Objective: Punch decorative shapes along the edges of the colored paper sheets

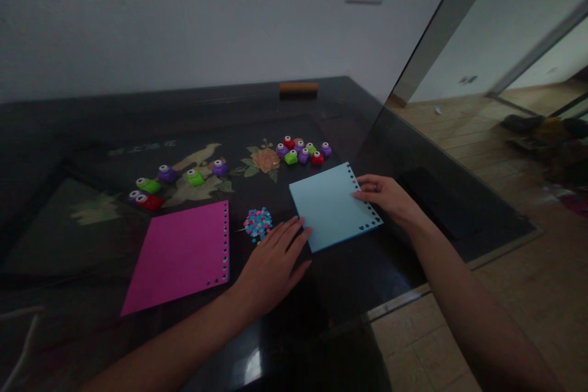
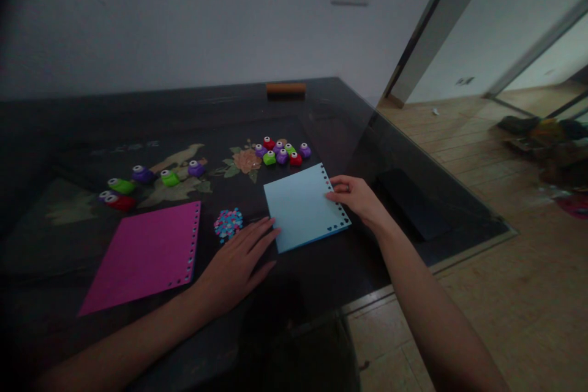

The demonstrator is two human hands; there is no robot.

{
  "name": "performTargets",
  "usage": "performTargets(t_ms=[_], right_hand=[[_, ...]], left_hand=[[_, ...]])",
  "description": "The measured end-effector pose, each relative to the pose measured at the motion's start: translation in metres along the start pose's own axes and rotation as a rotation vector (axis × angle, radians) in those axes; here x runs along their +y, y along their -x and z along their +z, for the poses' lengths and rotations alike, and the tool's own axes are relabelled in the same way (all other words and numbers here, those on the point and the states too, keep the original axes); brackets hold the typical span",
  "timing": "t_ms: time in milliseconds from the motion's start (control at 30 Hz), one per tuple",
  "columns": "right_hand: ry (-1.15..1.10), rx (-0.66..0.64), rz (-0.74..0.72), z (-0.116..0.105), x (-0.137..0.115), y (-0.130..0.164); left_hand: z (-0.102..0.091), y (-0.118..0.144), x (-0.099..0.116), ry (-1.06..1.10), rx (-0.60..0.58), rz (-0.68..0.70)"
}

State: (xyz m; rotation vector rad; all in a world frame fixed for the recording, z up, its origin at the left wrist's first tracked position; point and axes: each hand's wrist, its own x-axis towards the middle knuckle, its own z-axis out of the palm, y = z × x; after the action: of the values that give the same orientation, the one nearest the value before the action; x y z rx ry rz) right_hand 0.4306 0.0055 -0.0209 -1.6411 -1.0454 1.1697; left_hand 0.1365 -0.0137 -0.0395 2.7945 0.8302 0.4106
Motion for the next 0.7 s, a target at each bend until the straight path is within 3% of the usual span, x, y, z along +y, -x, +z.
performTargets(t_ms=[367,700], right_hand=[[0.047,-0.002,-0.034,-0.0015,0.0038,-0.0020],[0.168,0.151,-0.192,-0.0072,0.0050,-0.0034]], left_hand=[[-0.0010,-0.0003,0.0000,0.006,-0.016,-0.001],[-0.0027,-0.0012,0.0002,0.017,-0.021,-0.005]])
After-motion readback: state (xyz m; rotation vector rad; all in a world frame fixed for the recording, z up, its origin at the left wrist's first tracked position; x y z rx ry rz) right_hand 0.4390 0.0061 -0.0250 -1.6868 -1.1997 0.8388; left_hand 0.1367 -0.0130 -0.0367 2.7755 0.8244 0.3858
